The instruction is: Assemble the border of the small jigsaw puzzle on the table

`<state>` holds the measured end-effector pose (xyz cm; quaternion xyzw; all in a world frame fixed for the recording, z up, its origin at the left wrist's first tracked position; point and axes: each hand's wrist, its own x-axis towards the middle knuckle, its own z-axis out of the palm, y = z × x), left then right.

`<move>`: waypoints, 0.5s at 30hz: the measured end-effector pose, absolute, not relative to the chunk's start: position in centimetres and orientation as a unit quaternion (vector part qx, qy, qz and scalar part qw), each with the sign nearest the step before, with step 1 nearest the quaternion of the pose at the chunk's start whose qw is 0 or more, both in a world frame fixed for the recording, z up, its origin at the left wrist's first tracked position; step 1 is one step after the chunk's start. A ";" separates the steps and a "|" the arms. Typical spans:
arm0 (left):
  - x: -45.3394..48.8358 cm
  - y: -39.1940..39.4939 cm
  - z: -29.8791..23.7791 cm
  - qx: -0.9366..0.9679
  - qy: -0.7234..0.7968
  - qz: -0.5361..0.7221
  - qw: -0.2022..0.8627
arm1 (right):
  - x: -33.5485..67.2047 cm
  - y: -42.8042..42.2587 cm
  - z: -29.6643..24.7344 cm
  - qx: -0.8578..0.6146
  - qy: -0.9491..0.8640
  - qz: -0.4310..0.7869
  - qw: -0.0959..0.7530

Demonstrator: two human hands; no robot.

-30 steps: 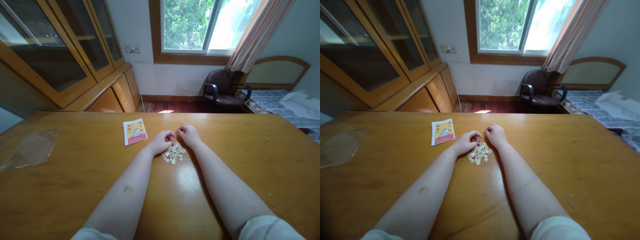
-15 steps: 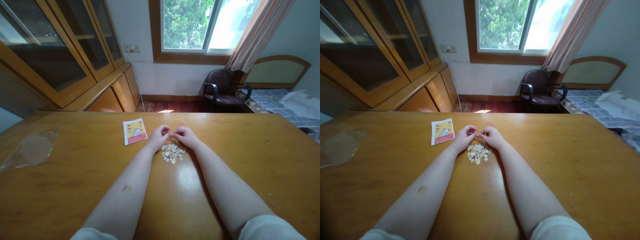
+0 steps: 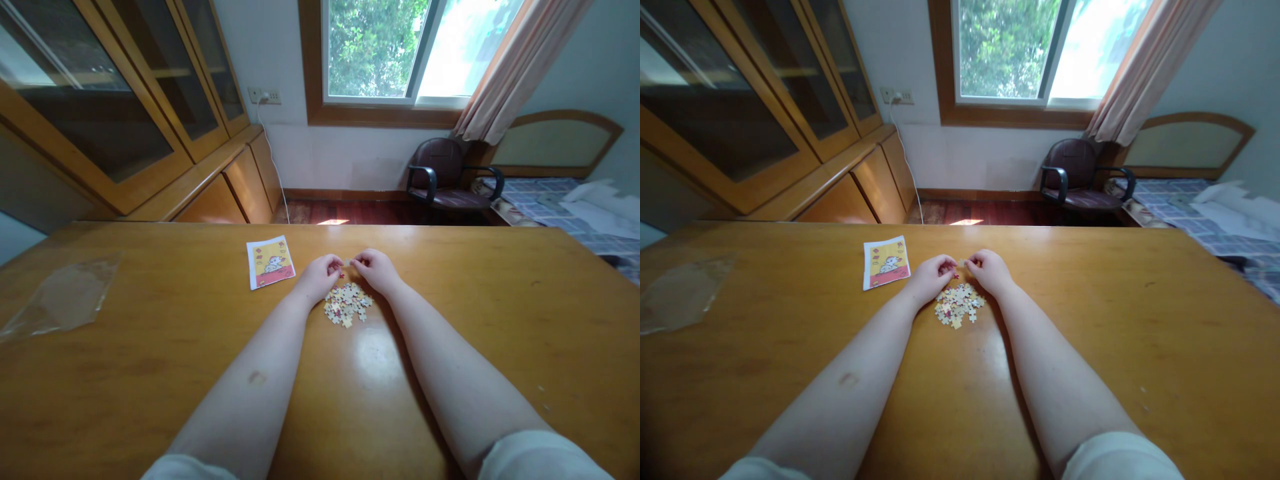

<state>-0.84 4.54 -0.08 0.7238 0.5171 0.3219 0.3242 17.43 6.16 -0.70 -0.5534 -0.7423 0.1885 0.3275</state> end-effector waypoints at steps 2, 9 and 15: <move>-0.9 4.4 0.1 0.754 0.526 0.280 0.275 | 17.4 6.2 -0.7 -0.558 -0.740 0.185 0.327; -1.2 4.6 -0.1 0.747 0.545 0.310 0.221 | 17.3 6.1 -0.7 -0.527 -0.760 0.187 0.332; -1.2 4.9 0.0 0.734 0.538 0.324 0.260 | 17.4 6.1 -1.0 -0.461 -0.801 0.214 0.317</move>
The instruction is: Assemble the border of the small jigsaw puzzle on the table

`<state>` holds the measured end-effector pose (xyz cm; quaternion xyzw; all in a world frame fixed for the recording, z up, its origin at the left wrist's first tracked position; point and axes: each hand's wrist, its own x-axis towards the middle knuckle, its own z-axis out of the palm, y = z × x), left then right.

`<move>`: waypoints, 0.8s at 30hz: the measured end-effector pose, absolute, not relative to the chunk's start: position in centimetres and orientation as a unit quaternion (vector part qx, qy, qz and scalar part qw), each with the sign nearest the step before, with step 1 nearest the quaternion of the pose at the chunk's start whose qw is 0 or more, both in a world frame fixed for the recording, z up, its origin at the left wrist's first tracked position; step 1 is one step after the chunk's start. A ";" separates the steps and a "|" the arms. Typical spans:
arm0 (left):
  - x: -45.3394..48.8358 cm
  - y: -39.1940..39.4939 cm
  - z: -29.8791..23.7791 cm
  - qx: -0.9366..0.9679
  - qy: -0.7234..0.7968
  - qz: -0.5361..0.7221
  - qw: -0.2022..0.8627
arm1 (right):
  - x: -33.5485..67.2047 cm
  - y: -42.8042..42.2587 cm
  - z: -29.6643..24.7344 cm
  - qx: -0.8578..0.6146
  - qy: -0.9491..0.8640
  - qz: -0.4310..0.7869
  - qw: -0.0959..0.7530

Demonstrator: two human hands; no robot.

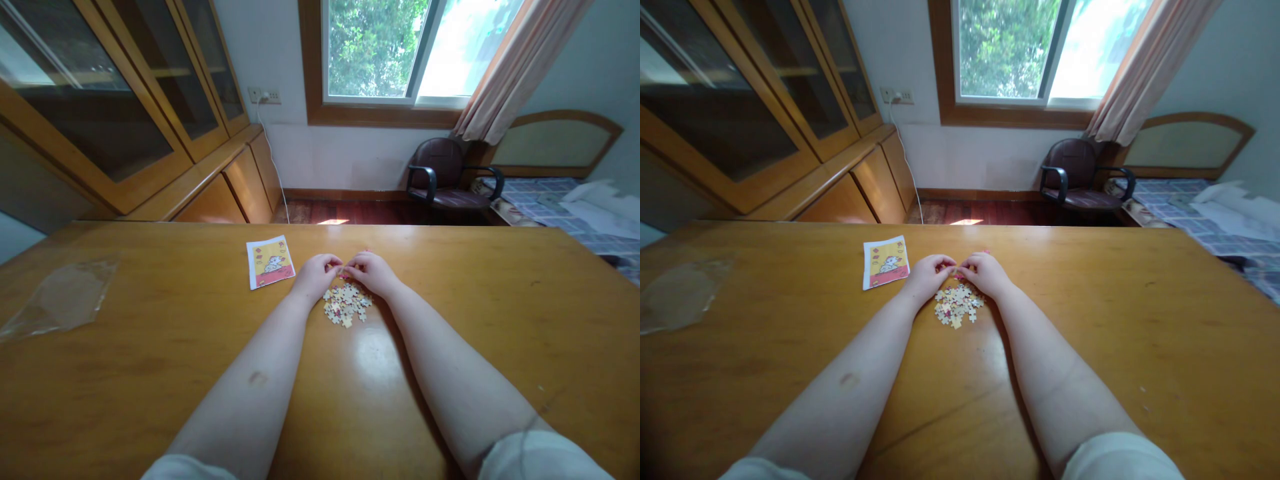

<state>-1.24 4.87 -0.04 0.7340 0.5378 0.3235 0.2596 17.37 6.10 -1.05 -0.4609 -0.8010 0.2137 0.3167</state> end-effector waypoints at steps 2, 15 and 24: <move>-1.2 4.9 0.1 0.727 0.548 0.316 0.267 | 17.3 6.1 -1.0 -0.469 -0.799 0.219 0.307; -1.9 4.7 0.4 0.732 0.614 0.268 0.125 | 17.3 6.2 -1.0 -0.489 -0.809 0.187 0.267; -1.7 4.7 0.4 0.729 0.614 0.266 0.147 | 17.9 6.4 -1.2 -0.631 -0.712 0.114 0.287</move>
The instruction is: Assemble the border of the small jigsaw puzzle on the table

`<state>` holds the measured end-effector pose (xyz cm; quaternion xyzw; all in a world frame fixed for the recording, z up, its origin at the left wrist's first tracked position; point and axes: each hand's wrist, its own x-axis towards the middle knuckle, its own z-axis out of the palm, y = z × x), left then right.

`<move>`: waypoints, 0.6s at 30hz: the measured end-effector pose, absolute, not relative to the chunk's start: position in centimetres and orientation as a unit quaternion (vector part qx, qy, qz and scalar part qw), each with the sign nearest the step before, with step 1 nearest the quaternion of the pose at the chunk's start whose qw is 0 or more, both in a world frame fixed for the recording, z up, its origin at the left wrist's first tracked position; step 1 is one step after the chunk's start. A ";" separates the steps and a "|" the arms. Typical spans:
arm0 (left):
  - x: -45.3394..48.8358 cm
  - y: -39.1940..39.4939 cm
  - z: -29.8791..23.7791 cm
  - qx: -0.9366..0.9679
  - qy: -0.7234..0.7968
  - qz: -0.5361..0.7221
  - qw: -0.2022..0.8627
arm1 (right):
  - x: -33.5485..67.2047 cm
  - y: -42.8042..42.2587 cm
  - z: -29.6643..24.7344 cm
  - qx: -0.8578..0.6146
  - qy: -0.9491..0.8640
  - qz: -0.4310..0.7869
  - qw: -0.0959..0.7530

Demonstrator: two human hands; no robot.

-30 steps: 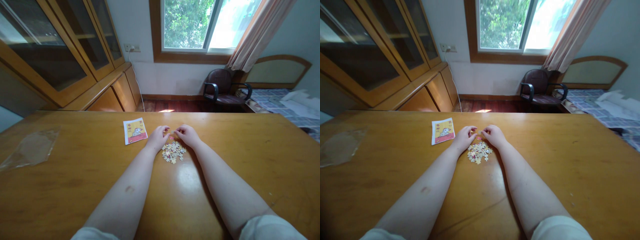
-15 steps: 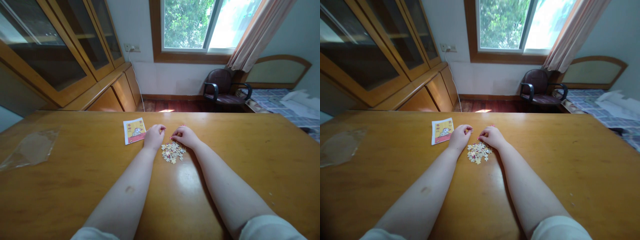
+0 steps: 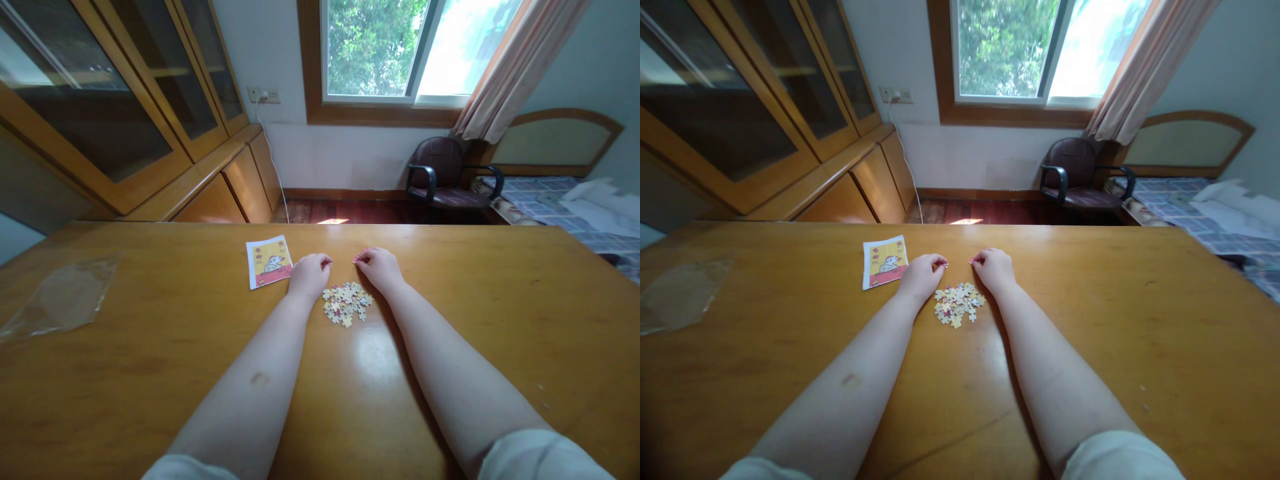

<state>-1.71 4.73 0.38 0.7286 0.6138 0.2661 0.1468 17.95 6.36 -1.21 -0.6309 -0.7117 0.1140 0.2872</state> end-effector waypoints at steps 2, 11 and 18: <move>-1.7 4.7 0.4 0.724 0.607 0.286 0.160 | 18.0 6.3 -1.0 -0.630 -0.712 0.107 0.291; -2.0 4.9 0.6 0.628 0.619 0.423 0.210 | 15.0 3.9 1.1 -0.386 -0.879 0.171 0.223; -1.9 5.0 0.7 0.601 0.622 0.445 0.233 | 13.3 2.4 1.6 -0.431 -0.880 0.141 0.138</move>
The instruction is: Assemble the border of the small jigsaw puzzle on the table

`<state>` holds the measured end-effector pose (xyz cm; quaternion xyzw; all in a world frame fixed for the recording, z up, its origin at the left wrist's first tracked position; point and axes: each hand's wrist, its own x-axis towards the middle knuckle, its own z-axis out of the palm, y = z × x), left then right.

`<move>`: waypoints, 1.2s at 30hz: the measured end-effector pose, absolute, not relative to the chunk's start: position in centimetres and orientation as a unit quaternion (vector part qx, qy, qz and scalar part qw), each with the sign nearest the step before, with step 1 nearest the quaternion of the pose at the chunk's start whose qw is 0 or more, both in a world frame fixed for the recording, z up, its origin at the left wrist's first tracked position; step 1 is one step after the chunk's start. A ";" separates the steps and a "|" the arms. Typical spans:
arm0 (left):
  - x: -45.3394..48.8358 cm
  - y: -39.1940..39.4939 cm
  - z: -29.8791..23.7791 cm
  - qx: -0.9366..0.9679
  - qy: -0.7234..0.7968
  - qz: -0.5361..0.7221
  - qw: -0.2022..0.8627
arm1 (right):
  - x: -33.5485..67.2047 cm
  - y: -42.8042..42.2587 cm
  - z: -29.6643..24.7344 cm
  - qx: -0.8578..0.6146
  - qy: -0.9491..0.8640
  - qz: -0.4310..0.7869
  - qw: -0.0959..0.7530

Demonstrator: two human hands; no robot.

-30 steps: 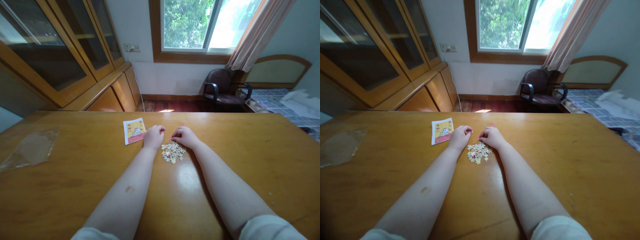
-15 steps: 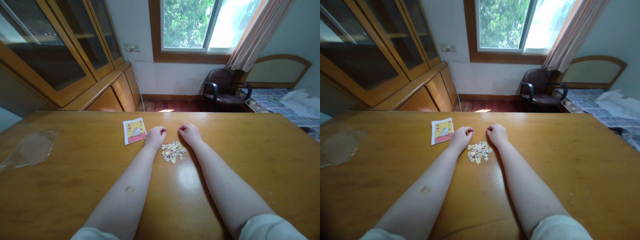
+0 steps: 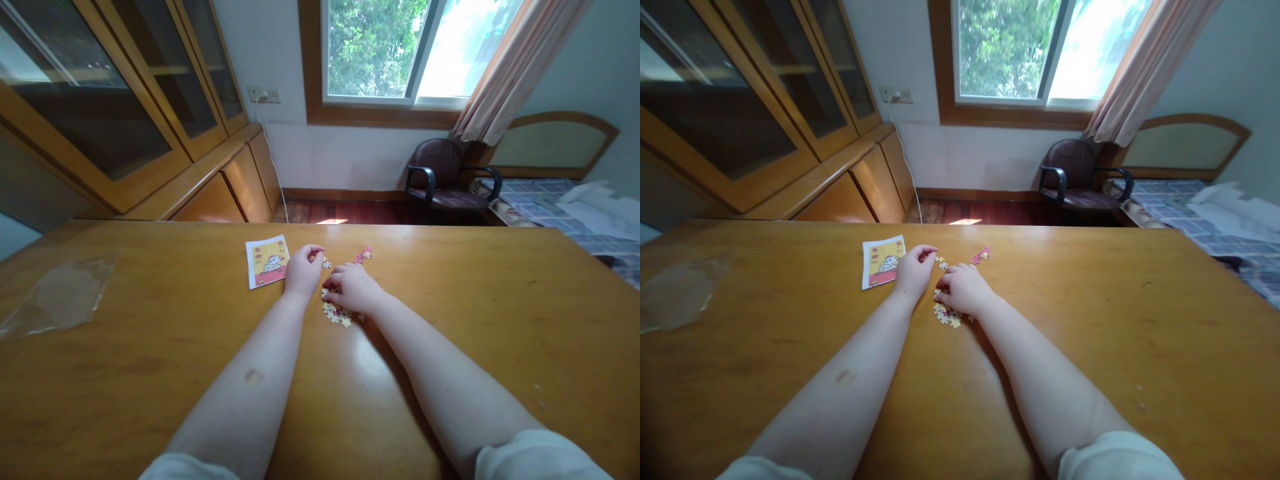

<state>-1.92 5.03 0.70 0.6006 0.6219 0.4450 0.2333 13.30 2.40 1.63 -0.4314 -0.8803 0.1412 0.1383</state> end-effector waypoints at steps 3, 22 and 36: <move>-1.8 5.0 0.7 0.598 0.622 0.445 0.241 | 13.0 2.4 1.2 -0.443 -0.874 0.143 0.141; -2.0 5.0 0.8 0.573 0.630 0.454 0.263 | 19.1 6.6 -0.7 -0.641 -0.691 0.061 0.329; -1.7 4.4 1.0 0.691 0.571 0.388 0.215 | 18.0 6.5 -1.1 -0.643 -0.698 0.084 0.304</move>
